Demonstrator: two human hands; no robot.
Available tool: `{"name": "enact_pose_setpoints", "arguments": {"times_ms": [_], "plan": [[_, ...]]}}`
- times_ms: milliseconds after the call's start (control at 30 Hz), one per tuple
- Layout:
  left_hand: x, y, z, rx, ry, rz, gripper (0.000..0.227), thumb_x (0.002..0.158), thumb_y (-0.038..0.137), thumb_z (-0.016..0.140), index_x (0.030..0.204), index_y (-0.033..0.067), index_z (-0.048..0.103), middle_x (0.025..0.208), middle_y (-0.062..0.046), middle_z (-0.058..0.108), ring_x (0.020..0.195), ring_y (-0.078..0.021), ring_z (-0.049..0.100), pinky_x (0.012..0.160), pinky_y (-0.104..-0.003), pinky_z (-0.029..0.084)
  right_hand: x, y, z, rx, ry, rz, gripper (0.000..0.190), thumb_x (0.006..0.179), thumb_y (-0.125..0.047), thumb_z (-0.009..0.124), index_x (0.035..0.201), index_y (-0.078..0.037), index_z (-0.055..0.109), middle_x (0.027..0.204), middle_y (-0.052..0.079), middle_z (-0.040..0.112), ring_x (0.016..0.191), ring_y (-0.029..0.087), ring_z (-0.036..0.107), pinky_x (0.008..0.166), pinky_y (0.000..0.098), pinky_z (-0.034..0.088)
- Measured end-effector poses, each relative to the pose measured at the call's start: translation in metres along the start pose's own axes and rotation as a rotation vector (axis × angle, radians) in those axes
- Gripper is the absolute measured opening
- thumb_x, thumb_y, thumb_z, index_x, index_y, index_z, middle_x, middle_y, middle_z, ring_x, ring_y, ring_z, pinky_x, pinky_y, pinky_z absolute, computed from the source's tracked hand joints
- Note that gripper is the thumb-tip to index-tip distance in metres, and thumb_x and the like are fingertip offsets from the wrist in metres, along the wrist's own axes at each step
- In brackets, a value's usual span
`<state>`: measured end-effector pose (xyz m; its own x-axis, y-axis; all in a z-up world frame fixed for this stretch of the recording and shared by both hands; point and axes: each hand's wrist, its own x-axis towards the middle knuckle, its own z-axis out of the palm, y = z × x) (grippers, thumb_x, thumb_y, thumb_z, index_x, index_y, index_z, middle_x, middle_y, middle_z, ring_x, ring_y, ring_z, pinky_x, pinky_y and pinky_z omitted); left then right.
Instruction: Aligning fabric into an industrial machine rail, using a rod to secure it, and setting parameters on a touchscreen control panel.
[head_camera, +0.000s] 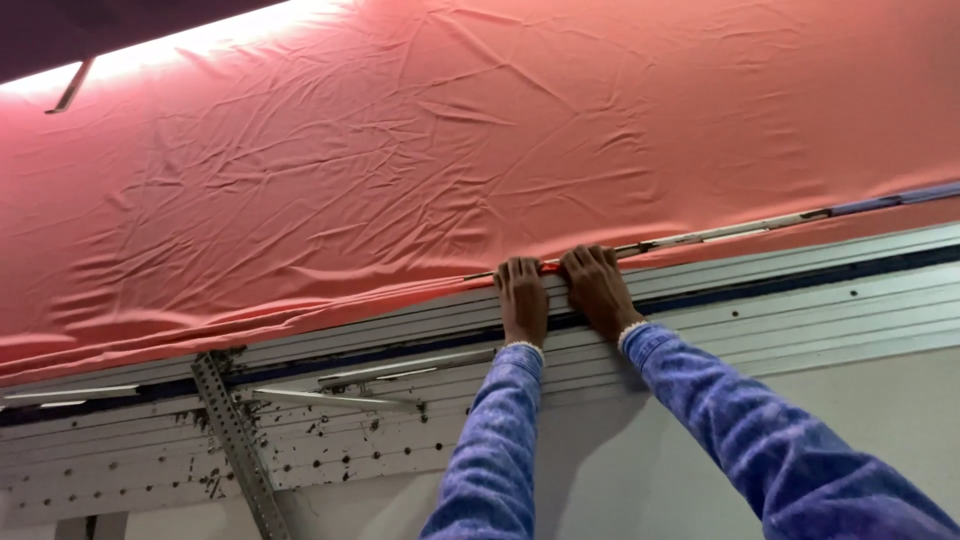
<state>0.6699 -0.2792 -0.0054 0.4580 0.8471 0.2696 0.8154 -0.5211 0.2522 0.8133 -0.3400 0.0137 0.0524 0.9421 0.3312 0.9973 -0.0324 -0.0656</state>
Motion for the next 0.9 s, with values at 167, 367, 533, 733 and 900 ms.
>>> {"name": "enact_pose_setpoints", "arguments": {"times_ms": [167, 367, 533, 733, 900], "plan": [[-0.002, -0.003, -0.003, -0.068, -0.041, 0.083, 0.035, 0.079, 0.010, 0.076, 0.106, 0.0153, 0.054, 0.106, -0.005, 0.050, 0.107, -0.0245, 0.049, 0.101, -0.038, 0.042, -0.006, 0.018, 0.038, -0.013, 0.017, -0.112, 0.023, 0.079, -0.021, 0.062, 0.100, -0.012, 0.061, 0.102, 0.008, 0.058, 0.104, 0.031, 0.057, 0.086, 0.0424, 0.046], [-0.004, -0.002, -0.014, -0.235, -0.092, 0.088, 0.030, 0.080, 0.001, 0.064, 0.106, 0.0115, 0.054, 0.107, -0.006, 0.047, 0.109, -0.0257, 0.048, 0.109, -0.038, 0.037, -0.010, 0.013, 0.027, -0.019, 0.018, -0.124, 0.025, 0.076, -0.018, 0.059, 0.100, -0.010, 0.060, 0.101, 0.007, 0.053, 0.101, 0.030, 0.053, 0.084, 0.0396, 0.044], [-0.004, -0.006, -0.012, -0.283, -0.004, 0.105, 0.036, 0.070, -0.001, 0.065, 0.102, 0.0141, 0.056, 0.102, -0.004, 0.045, 0.108, -0.0275, 0.050, 0.109, -0.039, 0.038, -0.008, 0.005, 0.012, 0.071, 0.152, -0.126, 0.014, 0.080, -0.012, 0.057, 0.094, -0.011, 0.059, 0.093, 0.008, 0.050, 0.093, 0.031, 0.052, 0.084, 0.0399, 0.046], [-0.005, -0.010, -0.017, -0.411, 0.065, 0.127, 0.043, 0.064, -0.003, 0.068, 0.100, 0.0165, 0.056, 0.099, -0.003, 0.046, 0.101, -0.0246, 0.051, 0.103, -0.036, 0.041, -0.007, -0.001, -0.004, 0.248, 0.194, -0.086, 0.013, 0.085, -0.007, 0.052, 0.093, -0.011, 0.060, 0.091, 0.009, 0.050, 0.092, 0.037, 0.054, 0.085, 0.0470, 0.049], [-0.002, -0.008, -0.011, -0.303, 0.168, 0.134, 0.012, 0.088, 0.007, 0.058, 0.098, 0.0135, 0.055, 0.097, -0.008, 0.051, 0.102, -0.0303, 0.055, 0.097, -0.043, 0.040, -0.001, -0.010, 0.003, 0.187, 0.176, 0.040, 0.014, 0.100, -0.024, 0.057, 0.096, -0.013, 0.064, 0.091, 0.009, 0.052, 0.095, 0.036, 0.056, 0.087, 0.0465, 0.050]]}}
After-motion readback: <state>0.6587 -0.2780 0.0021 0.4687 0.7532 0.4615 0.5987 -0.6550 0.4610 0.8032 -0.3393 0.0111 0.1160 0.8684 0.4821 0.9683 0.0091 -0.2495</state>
